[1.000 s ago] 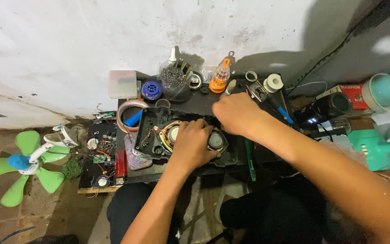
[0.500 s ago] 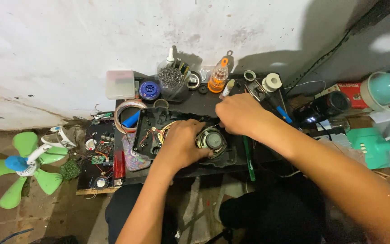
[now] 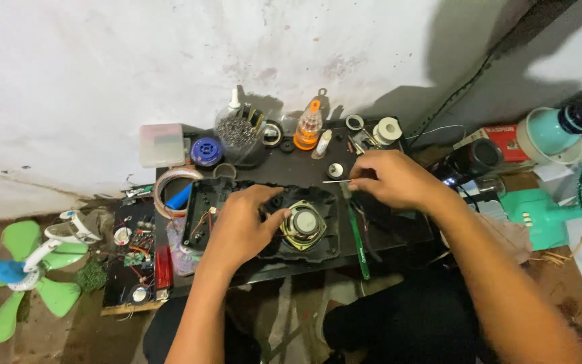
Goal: A person is organizing and connecting internal wiring within a speaker housing using a screwdriver and manual manipulation.
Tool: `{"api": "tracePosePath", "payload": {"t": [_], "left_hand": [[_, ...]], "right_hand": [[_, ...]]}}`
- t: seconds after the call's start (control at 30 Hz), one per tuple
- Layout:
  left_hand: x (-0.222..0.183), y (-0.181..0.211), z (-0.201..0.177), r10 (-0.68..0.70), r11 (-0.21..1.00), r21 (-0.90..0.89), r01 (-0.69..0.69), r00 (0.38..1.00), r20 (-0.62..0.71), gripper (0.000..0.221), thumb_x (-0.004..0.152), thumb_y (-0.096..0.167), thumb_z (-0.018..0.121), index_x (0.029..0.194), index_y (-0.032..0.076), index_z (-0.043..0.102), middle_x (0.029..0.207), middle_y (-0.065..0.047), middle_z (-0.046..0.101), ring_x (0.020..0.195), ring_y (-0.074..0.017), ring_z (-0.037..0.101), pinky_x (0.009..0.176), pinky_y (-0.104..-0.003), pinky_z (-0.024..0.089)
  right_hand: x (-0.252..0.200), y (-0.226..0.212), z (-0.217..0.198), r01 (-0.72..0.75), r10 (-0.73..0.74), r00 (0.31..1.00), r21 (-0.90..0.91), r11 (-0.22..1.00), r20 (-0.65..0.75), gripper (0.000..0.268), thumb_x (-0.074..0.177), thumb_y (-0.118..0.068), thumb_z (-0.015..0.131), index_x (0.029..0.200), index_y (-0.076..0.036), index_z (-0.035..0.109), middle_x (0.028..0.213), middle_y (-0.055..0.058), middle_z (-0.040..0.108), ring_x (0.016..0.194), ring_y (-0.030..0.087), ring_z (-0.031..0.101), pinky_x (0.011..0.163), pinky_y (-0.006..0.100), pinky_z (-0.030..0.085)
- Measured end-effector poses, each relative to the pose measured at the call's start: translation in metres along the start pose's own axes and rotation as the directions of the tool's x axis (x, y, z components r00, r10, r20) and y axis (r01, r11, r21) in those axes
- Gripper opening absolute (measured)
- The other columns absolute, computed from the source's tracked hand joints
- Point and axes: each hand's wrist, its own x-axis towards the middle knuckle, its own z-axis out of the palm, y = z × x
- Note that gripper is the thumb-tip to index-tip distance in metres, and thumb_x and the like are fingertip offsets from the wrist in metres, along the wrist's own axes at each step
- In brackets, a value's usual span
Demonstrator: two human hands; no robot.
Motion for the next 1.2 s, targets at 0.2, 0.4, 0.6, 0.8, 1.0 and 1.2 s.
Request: {"api": "tracePosePath", "payload": {"t": [0.2,0.4,0.6,0.8,1.0,1.2], "left_hand": [[0.008,-0.002,0.009,-0.028,0.998,0.052,0.03,0.998,-0.048,0.038,0.092,0.014,0.074,0.126,-0.003,0.071,0.112,-0.024,0.075,0.109,-0.0422,0.072,0.092,-0.052,0.059],[0.012,0.002,0.013,-0.042,0.998,0.046,0.046,0.995,-0.087,0.035,0.093,0.014,0.074,0.123,-0.003,0.073,0.107,-0.025,0.077,0.103,-0.0435,0.073,0.087,-0.055,0.061],[0.017,-0.015,0.022,-0.019,0.995,0.092,0.026,0.997,-0.077,0.036,0.092,0.017,0.073,0.124,0.001,0.072,0.112,-0.019,0.077,0.106,-0.0385,0.073,0.088,-0.053,0.061],[0.018,-0.022,0.025,-0.063,0.987,0.147,0.072,0.996,-0.068,0.039,0.089,0.025,0.075,0.125,0.009,0.073,0.122,-0.009,0.077,0.114,-0.0308,0.071,0.092,-0.049,0.059],[0.016,-0.011,0.02,-0.065,0.994,0.075,0.078,0.986,-0.156,0.032,0.091,0.02,0.075,0.118,0.004,0.076,0.11,-0.015,0.078,0.104,-0.0358,0.073,0.082,-0.049,0.062],[0.013,-0.011,0.022,-0.099,0.995,-0.076,0.072,0.885,-0.454,0.013,0.087,0.008,0.08,0.099,0.004,0.084,0.082,-0.019,0.079,0.079,-0.0373,0.077,0.068,-0.046,0.062]], "right_hand": [[0.01,0.062,0.043,0.036,0.078,0.953,0.365,0.93,-0.293,0.015,0.085,-0.014,0.078,0.095,-0.003,0.077,0.084,0.022,0.073,0.088,0.034,0.071,0.08,0.043,0.053],[0.054,0.092,0.08,-0.071,0.229,0.907,0.407,0.91,-0.354,0.019,0.083,-0.019,0.081,0.1,-0.009,0.08,0.088,0.017,0.075,0.092,0.035,0.072,0.079,0.041,0.055],[0.082,0.102,0.103,-0.232,0.33,0.927,0.416,0.879,-0.179,0.025,0.085,-0.029,0.077,0.103,-0.012,0.08,0.091,0.008,0.076,0.093,0.026,0.069,0.082,0.039,0.052],[0.083,0.094,0.105,-0.214,0.335,0.929,0.511,0.832,-0.157,0.016,0.084,-0.026,0.08,0.08,-0.011,0.073,0.081,0.0,0.067,0.078,0.016,0.058,0.072,0.033,0.044],[0.082,0.083,0.104,-0.2,0.353,0.915,0.539,0.818,-0.196,0.015,0.079,-0.023,0.083,0.08,-0.01,0.075,0.069,0.004,0.064,0.071,0.019,0.06,0.065,0.033,0.046],[0.079,0.077,0.1,-0.161,0.347,0.911,0.581,0.797,-0.223,0.017,0.075,-0.018,0.083,0.085,-0.005,0.077,0.062,0.008,0.063,0.066,0.022,0.062,0.063,0.034,0.051]]}}
